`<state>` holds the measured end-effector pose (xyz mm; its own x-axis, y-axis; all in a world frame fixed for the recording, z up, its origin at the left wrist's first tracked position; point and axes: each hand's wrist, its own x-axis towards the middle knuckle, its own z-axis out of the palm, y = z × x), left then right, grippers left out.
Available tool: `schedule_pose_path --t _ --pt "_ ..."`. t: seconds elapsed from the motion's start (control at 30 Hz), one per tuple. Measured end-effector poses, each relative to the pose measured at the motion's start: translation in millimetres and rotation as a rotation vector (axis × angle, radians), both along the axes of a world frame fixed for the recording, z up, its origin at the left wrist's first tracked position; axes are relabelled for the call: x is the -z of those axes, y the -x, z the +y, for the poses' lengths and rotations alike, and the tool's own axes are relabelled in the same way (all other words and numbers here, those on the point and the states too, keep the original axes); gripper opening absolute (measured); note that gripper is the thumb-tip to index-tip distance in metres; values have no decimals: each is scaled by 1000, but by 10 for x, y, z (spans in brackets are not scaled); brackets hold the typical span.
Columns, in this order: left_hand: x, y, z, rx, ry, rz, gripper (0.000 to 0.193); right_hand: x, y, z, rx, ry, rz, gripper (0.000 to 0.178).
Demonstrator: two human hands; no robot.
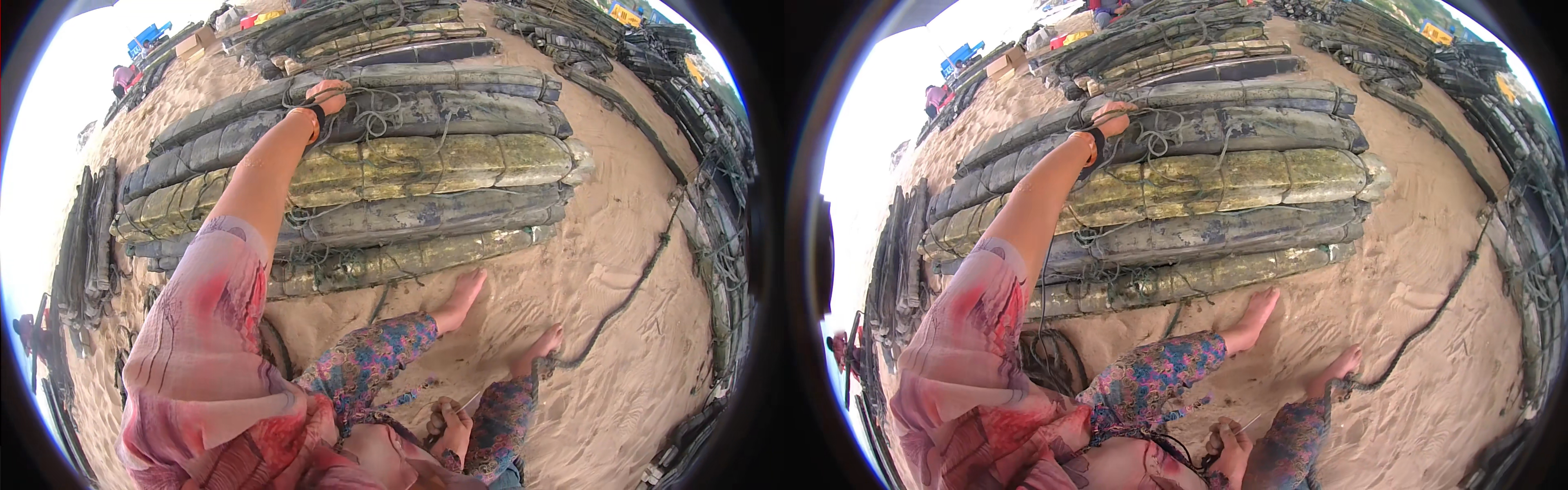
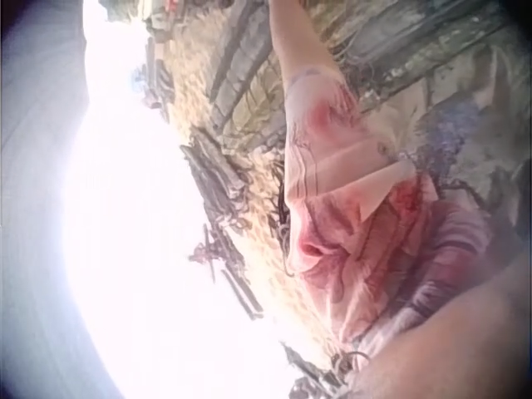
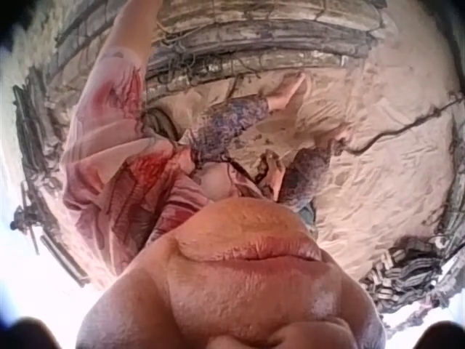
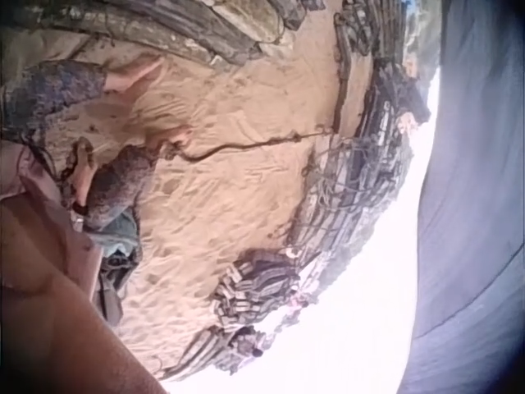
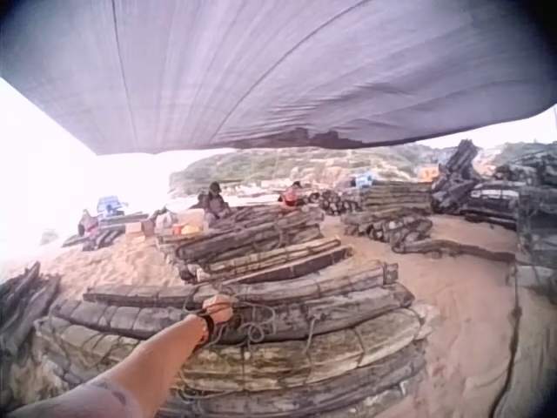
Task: Repairing a thick rope or fishing equipment by weaving cord through it using a net-repair needle.
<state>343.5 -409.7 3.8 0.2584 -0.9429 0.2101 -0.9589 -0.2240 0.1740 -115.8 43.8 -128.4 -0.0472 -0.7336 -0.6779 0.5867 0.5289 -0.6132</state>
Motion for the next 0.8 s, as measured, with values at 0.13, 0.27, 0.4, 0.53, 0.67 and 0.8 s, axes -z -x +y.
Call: schedule_pose_path --t 0.13,0.27,0.4,0.53,0.67,0.8 --pt "-83 130 -44 21 52 179 33 102 70 14 -26 60 -78 11" --pt "-238 -463 -462 -183 132 488 35 138 120 -36 -142 61 -59 11" --pt "82 247 -149 -29 38 258 43 130 77 -8 -59 61 -37 13" --pt "73 732 381 40 -34 0 53 28 -7 -35 -83 13 11 14" --pt "311 136 586 267 -46 271 62 62 9 -29 -157 43 38 15" --pt "131 323 1237 369 346 1376 56 117 90 -14 -192 43 68 18"
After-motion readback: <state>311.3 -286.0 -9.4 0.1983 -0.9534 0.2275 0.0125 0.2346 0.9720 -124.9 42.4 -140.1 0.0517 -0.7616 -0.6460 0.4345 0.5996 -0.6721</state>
